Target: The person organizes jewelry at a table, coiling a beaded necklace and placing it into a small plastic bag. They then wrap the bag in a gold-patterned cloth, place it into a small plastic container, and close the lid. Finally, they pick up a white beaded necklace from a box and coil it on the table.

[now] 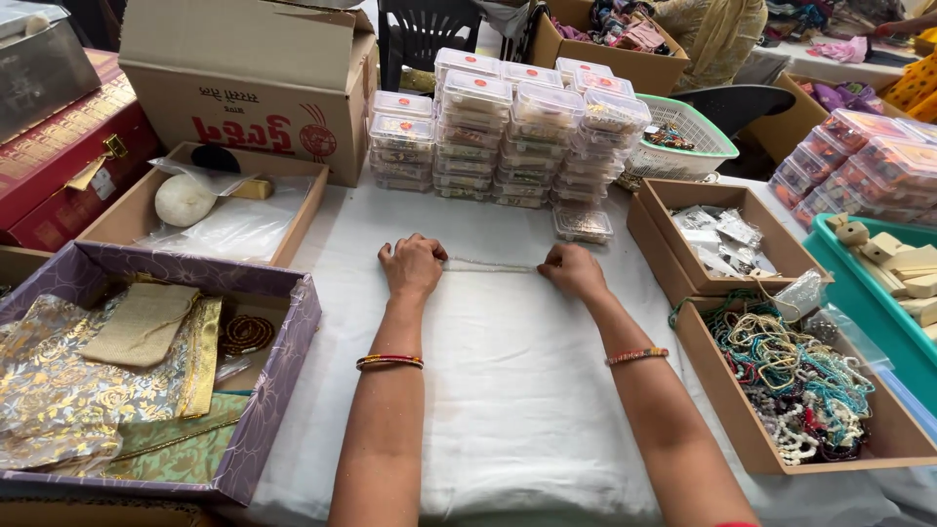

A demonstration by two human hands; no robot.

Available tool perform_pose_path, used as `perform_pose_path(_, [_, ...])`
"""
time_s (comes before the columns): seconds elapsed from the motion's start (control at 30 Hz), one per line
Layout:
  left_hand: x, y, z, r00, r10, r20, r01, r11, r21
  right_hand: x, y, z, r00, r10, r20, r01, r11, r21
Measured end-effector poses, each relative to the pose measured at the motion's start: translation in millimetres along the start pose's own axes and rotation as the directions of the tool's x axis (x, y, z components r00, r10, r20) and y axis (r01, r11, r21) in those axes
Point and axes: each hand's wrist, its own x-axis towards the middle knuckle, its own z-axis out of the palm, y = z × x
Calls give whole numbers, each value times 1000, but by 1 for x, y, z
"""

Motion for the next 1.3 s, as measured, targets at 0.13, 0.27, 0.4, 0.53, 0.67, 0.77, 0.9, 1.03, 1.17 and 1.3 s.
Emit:
perform_pose_path(0.13, [0, -6, 13, 994, 85, -64, -82, 995, 52, 20, 25, 25, 1000, 16, -17, -7, 900, 435])
perform_pose_path(0.27, [0, 3, 7, 986, 151, -74, -143, 984, 104, 36, 55, 50, 978, 24, -206, 164, 517, 840])
perform_pose_path(0.4, [-1, 11, 10, 990, 131, -42, -125, 985, 122, 14, 29, 29, 960, 151, -236, 65, 700, 711])
perform_pose_path(0.53, [-4, 13, 7, 993, 111, -34, -103, 977, 187, -12, -4, 7, 941, 78, -329, -34, 990, 138])
perform_pose_path(0.67, [-8, 18, 2, 971, 237, -21, -223, 938, 264, 2, 3, 36, 824, -241, -512, 263, 964, -32])
perform_pose_path(0.77, [0, 21, 23, 908, 418, -6, -408, 889, 206, -2, -27, 34, 773, -339, -537, 467, 876, 119])
perform_pose_path(0.9, [-3, 36, 21, 895, 445, -38, -446, 884, -139, -2, -39, 45, 761, -454, -463, 645, 609, 462])
perform_pose_path(1.03, [14, 15, 34, 947, 269, -178, -319, 857, -404, 13, -11, 51, 948, -318, -26, 182, 472, 863])
perform_pose_path(1.17, [10, 9, 6, 962, 46, -270, -192, 816, -544, 16, 18, 30, 984, -178, -13, 80, 372, 925])
perform_pose_path(1.3, [2, 21, -9, 981, -27, -191, -86, 826, -557, 8, 20, 12, 994, -106, 26, -2, 225, 974])
